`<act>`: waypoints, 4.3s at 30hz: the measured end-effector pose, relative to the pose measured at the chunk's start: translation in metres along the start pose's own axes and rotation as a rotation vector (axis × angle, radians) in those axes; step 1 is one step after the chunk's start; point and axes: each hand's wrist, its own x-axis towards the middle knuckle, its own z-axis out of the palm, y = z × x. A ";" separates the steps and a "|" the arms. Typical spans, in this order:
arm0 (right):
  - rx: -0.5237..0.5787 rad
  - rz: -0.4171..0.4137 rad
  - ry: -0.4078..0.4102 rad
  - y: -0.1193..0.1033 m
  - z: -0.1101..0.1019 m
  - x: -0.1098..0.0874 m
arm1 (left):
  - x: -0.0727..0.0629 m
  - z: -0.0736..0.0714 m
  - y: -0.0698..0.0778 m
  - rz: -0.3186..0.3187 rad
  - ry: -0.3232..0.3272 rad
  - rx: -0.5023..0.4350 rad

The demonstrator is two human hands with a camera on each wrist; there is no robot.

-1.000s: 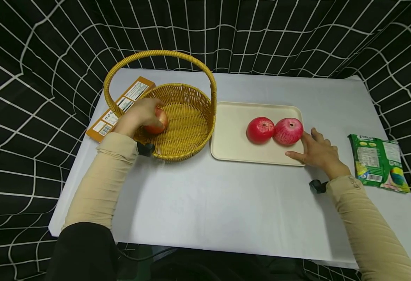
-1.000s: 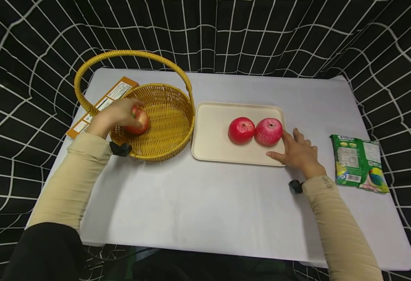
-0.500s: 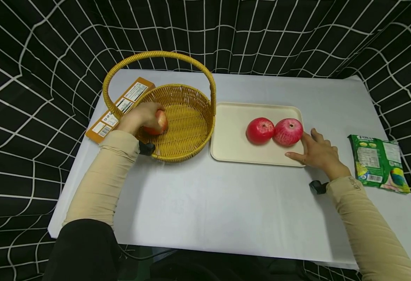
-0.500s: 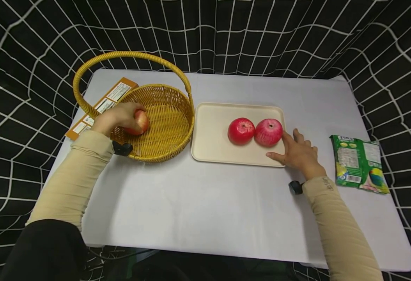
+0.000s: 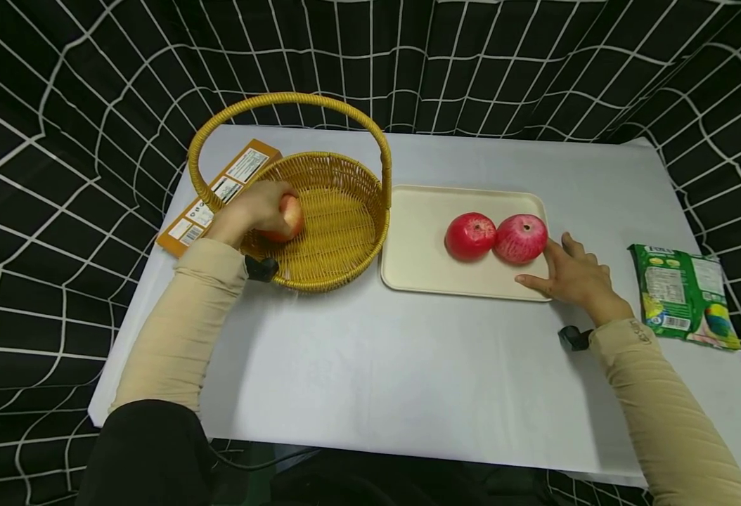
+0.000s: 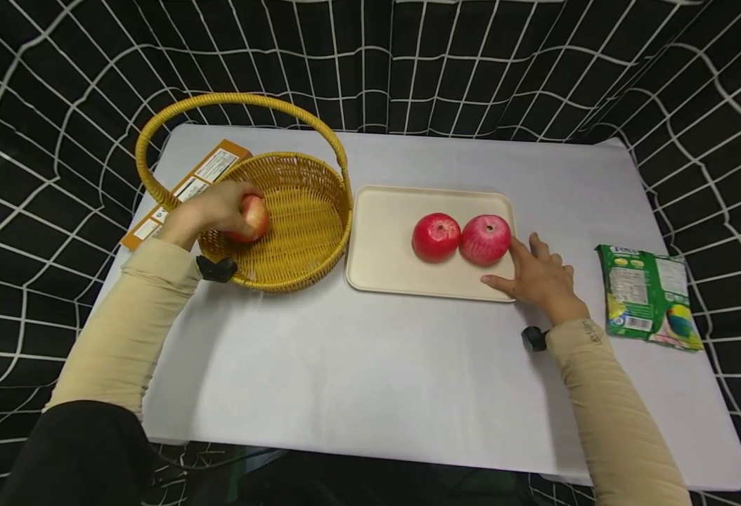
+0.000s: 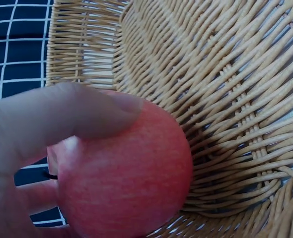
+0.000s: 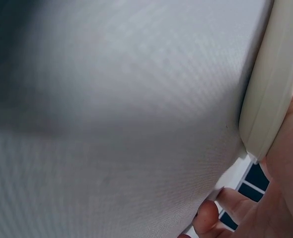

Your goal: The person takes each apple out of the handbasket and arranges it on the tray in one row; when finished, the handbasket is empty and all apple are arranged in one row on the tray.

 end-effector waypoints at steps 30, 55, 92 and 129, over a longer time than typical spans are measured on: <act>0.012 -0.001 0.001 -0.001 -0.002 -0.002 | -0.047 0.020 0.037 0.163 0.309 -0.205; 0.009 0.012 -0.001 0.000 -0.002 0.001 | -0.064 0.064 0.108 0.384 0.387 -0.260; -0.031 -0.004 0.010 0.000 -0.002 -0.002 | 0.000 0.136 0.187 0.230 0.458 -0.224; -0.026 0.019 -0.006 -0.002 -0.002 -0.002 | 0.052 0.143 0.190 0.058 0.414 -0.287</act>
